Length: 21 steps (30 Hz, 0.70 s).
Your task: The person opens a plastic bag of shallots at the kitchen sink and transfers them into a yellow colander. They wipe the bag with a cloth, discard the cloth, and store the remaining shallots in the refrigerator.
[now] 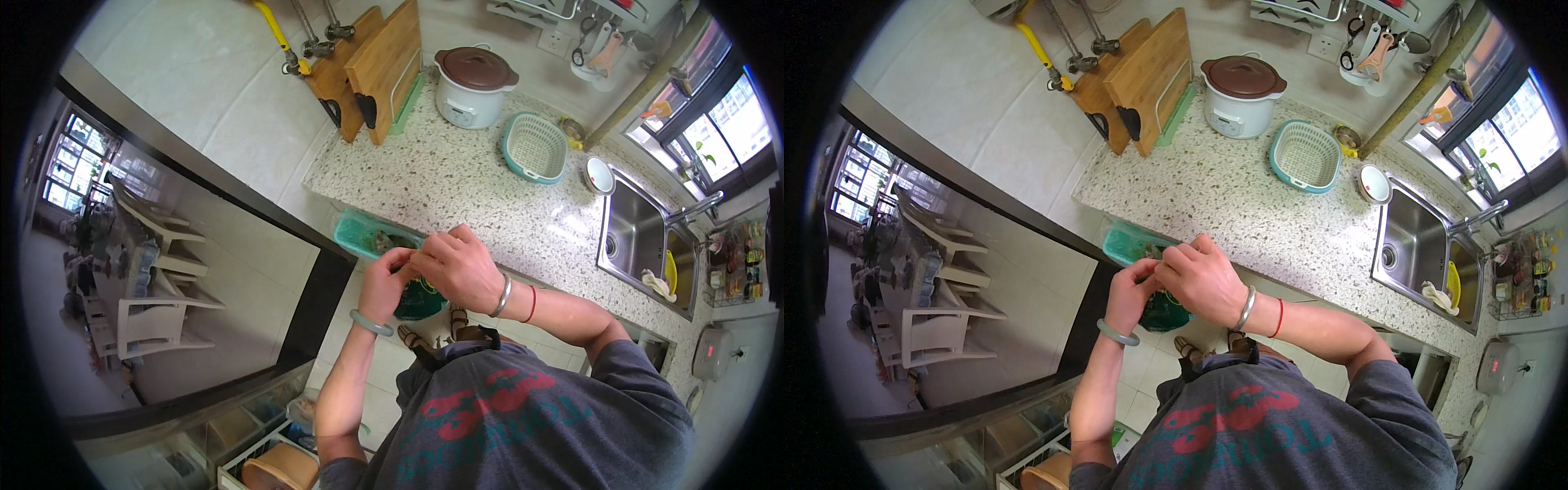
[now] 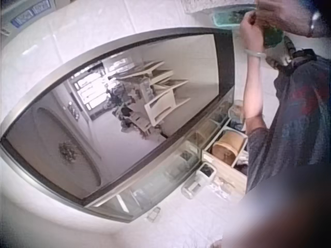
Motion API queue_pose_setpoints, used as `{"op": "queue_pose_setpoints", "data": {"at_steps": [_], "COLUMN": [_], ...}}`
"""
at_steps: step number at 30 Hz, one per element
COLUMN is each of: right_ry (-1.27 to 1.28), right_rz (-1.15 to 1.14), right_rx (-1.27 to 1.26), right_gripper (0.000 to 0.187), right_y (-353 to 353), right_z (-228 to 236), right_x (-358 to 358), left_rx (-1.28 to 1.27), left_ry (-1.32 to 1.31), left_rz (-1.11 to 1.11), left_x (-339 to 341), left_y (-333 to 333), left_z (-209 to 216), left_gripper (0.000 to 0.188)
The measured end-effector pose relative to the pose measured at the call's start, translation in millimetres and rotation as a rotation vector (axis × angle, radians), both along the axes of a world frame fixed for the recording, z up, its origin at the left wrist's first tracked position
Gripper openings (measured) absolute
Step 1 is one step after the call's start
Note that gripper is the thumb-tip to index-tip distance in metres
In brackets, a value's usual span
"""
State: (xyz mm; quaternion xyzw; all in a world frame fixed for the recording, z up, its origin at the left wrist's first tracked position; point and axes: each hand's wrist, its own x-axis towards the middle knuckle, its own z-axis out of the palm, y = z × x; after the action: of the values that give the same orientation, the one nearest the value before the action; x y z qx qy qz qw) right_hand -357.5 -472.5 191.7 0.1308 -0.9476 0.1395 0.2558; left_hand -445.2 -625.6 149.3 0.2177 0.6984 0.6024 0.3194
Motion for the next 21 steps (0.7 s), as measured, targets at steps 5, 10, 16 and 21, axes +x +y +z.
{"op": "queue_pose_setpoints", "data": {"at_steps": [5,10,16,21], "right_ry": [0.072,0.052,-0.176,-0.318], "right_rz": [0.06,0.063,0.108,0.123], "right_rx": [0.034,0.068,-0.505,-0.971], "right_gripper": [0.038,0.044,0.029,0.015], "right_y": [6,17,26,44], "right_z": [1,1,5,0], "right_x": [11,23,26,18], "left_rx": [0.164,0.241,0.278,0.242], "left_ry": [-0.226,-0.298,-0.26,-0.25], "left_rz": [0.045,0.07,0.03,-0.031], "left_x": [1,0,1,1], "left_y": [-3,-7,-7,-7], "left_z": [4,11,21,29], "left_gripper": [0.021,0.023,0.023,0.022]}}
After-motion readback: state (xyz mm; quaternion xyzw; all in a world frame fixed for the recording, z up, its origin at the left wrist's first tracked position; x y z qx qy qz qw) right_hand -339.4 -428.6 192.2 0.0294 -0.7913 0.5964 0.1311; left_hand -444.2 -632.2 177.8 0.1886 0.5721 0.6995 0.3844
